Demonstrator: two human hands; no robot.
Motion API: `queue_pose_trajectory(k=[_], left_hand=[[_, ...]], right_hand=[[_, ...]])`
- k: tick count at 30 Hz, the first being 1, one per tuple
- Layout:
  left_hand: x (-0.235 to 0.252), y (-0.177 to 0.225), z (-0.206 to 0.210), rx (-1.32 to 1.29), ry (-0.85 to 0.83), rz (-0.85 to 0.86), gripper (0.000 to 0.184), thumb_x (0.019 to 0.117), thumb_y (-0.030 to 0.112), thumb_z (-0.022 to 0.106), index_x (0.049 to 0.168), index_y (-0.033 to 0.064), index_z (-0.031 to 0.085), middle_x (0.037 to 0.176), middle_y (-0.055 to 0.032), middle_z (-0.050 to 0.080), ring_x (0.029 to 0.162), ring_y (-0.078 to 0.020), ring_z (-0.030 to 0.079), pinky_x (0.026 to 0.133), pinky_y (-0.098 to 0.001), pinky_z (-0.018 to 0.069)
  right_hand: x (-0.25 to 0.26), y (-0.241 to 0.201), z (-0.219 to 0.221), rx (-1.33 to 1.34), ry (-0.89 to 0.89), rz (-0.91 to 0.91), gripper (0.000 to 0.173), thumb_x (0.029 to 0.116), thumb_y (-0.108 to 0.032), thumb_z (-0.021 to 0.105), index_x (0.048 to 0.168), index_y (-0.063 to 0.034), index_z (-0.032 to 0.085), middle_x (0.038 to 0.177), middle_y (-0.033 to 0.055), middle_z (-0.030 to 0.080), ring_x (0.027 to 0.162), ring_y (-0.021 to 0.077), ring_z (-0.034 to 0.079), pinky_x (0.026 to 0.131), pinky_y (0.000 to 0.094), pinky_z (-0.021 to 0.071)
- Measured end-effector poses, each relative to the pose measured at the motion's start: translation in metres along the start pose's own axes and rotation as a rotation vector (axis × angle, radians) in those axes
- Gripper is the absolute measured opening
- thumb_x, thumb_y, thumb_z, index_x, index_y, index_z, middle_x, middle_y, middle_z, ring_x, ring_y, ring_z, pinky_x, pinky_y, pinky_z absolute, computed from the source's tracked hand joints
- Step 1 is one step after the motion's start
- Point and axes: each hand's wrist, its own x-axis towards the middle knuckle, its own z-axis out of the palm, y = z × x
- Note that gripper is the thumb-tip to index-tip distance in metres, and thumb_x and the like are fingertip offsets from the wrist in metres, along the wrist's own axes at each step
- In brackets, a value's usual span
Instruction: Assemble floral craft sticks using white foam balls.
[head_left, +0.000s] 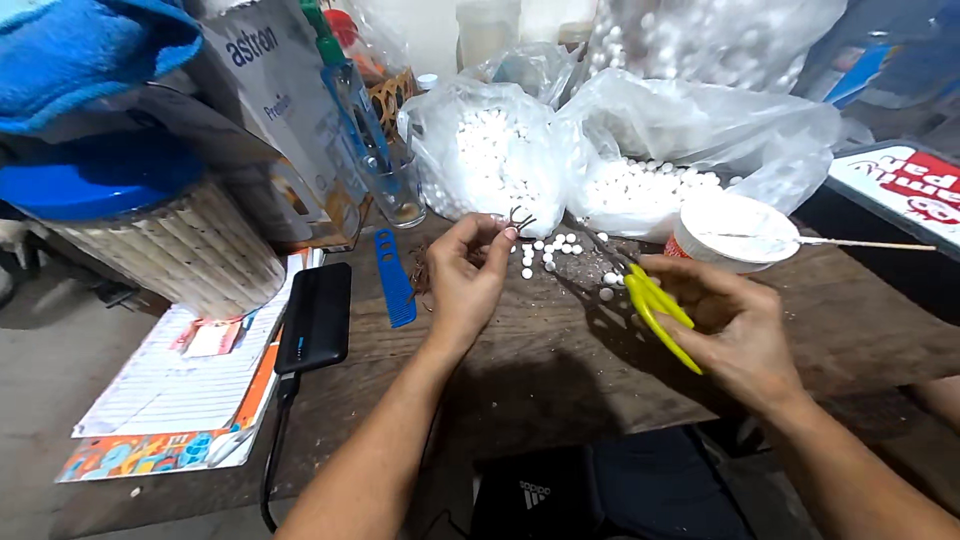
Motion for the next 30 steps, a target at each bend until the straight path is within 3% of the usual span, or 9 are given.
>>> queue_pose_trajectory(k=[6,15,21,25,27,30], left_hand=[[-0.002,0.000,0.004,0.035,-0.002,0.079,0.005,0.0943,-0.002,0.064,0.096,-0.0050,0.067,0.087,-0.0031,0.068,0.076,0.0027,0.063,0.071,-0.0123,0.0528],[-0.006,0.002,0.009,0.025,-0.020,0.094,0.006,0.0930,-0.003,0.064,0.097,-0.0059,0.068,0.089,-0.0042,0.069,0.079,0.0036,0.063,0.074,-0.0113,0.0521],[-0.008,0.001,0.010,0.017,-0.044,0.089,0.007,0.0938,-0.002,0.064,0.097,-0.0056,0.068,0.088,-0.0046,0.069,0.079,0.0023,0.063,0.075,-0.0131,0.0527],[-0.006,0.003,0.006,0.008,-0.022,0.045,0.005,0.0941,-0.001,0.064,0.096,-0.0050,0.067,0.087,-0.0019,0.068,0.075,0.0038,0.062,0.071,-0.0122,0.0525],[-0.004,0.004,0.001,0.022,0.000,0.032,0.006,0.0966,0.001,0.063,0.100,-0.0024,0.066,0.089,0.0004,0.068,0.076,0.0035,0.063,0.070,-0.0130,0.0529],[-0.003,0.005,0.000,0.005,0.006,0.041,0.008,0.1000,0.004,0.060,0.106,0.0005,0.063,0.096,0.0032,0.068,0.081,0.0028,0.064,0.074,-0.0150,0.0536]], right_hand=[[0.000,0.001,0.015,-0.010,-0.066,0.010,0.062,0.0829,-0.035,0.079,0.130,0.0030,0.064,0.103,-0.0035,0.070,0.078,-0.0083,0.059,0.065,0.0090,0.0508],[0.003,0.002,0.019,-0.046,-0.075,0.031,0.061,0.0822,-0.036,0.078,0.127,0.0030,0.066,0.099,-0.0046,0.070,0.076,-0.0101,0.056,0.066,0.0076,0.0478],[0.003,0.004,0.020,-0.012,-0.077,0.010,0.058,0.0845,-0.034,0.078,0.128,0.0027,0.066,0.099,-0.0034,0.070,0.077,-0.0078,0.059,0.067,0.0090,0.0504],[0.003,0.001,0.016,-0.036,-0.042,0.040,0.056,0.0855,-0.029,0.077,0.129,0.0031,0.063,0.101,-0.0040,0.070,0.078,-0.0080,0.060,0.066,0.0091,0.0513],[0.001,-0.002,0.018,-0.231,-0.063,0.070,0.056,0.0866,-0.034,0.075,0.130,0.0009,0.065,0.102,0.0030,0.072,0.080,-0.0001,0.063,0.070,0.0185,0.0548],[0.000,-0.011,0.038,-0.503,-0.191,0.099,0.049,0.0877,-0.029,0.073,0.126,0.0019,0.069,0.101,0.0194,0.073,0.084,0.0307,0.071,0.074,0.0501,0.0577]])
